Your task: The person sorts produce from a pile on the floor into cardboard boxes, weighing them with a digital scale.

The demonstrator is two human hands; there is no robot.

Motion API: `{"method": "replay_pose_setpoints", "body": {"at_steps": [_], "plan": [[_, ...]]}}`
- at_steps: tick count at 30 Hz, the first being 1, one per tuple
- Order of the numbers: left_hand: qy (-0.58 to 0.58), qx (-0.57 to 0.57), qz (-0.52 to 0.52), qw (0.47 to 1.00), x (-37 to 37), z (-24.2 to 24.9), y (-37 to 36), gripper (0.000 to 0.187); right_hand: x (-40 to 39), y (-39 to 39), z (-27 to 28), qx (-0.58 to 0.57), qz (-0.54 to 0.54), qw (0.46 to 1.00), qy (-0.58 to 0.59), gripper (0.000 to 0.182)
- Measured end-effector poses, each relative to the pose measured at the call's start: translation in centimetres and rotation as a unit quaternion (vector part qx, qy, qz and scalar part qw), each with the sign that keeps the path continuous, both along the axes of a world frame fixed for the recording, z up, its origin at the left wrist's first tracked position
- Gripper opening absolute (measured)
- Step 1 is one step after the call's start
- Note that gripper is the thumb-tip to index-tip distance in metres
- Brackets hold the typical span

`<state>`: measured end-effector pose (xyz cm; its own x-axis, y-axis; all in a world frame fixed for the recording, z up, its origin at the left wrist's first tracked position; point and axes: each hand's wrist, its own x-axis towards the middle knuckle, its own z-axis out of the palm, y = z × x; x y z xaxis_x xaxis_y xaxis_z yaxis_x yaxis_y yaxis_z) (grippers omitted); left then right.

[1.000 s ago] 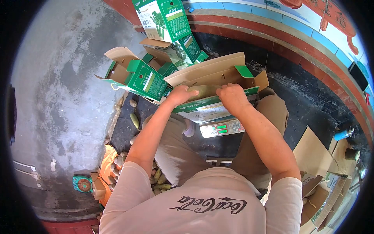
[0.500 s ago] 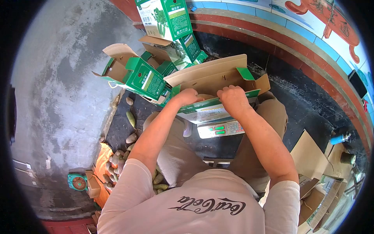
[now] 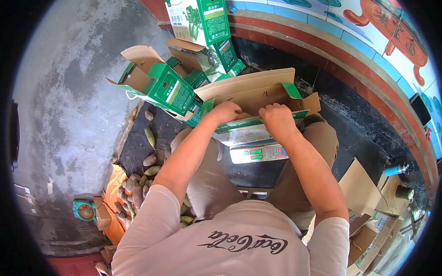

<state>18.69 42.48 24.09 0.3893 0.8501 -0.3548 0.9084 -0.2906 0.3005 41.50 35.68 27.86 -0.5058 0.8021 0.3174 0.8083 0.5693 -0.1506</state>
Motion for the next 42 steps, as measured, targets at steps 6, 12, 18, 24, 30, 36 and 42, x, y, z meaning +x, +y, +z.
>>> {"method": "replay_pose_setpoints", "body": {"at_steps": [6, 12, 18, 24, 30, 36, 42], "plan": [[-0.083, -0.029, 0.097, 0.991, 1.4, 4.1, -1.1, 0.049, 0.0, 0.1, 0.0, 0.012, 0.006, 1.0, -0.014, 0.007], [-0.133, -0.078, 0.033, 0.988, -0.2, 6.6, -3.4, 0.053, -0.1, 0.3, 0.0, 0.016, 0.007, 1.0, -0.005, 0.006], [0.048, -0.013, 0.018, 0.999, -1.5, 6.6, -5.4, 0.034, -0.1, 0.8, -0.4, 0.023, -0.018, 0.999, -0.041, 0.009], [0.032, -0.004, 0.023, 0.999, -1.4, 6.3, -6.0, 0.028, 0.8, 0.9, 0.2, -0.024, -0.113, 0.991, -0.071, 0.015], [0.025, 0.022, 0.028, 0.999, -1.4, 6.2, -6.4, 0.028, 0.7, 1.3, -0.3, -0.001, -0.112, 0.984, -0.138, 0.003], [0.044, 0.076, 0.018, 0.996, -0.7, 5.8, -6.7, 0.024, 0.8, 1.4, -0.1, 0.018, -0.13, 0.982, -0.134, 0.007], [0.015, 0.125, 0.008, 0.992, 0.0, 5.6, -7.3, 0.022, 1.3, 1.2, -0.4, 0.026, -0.144, 0.98, -0.133, 0.008]]}}
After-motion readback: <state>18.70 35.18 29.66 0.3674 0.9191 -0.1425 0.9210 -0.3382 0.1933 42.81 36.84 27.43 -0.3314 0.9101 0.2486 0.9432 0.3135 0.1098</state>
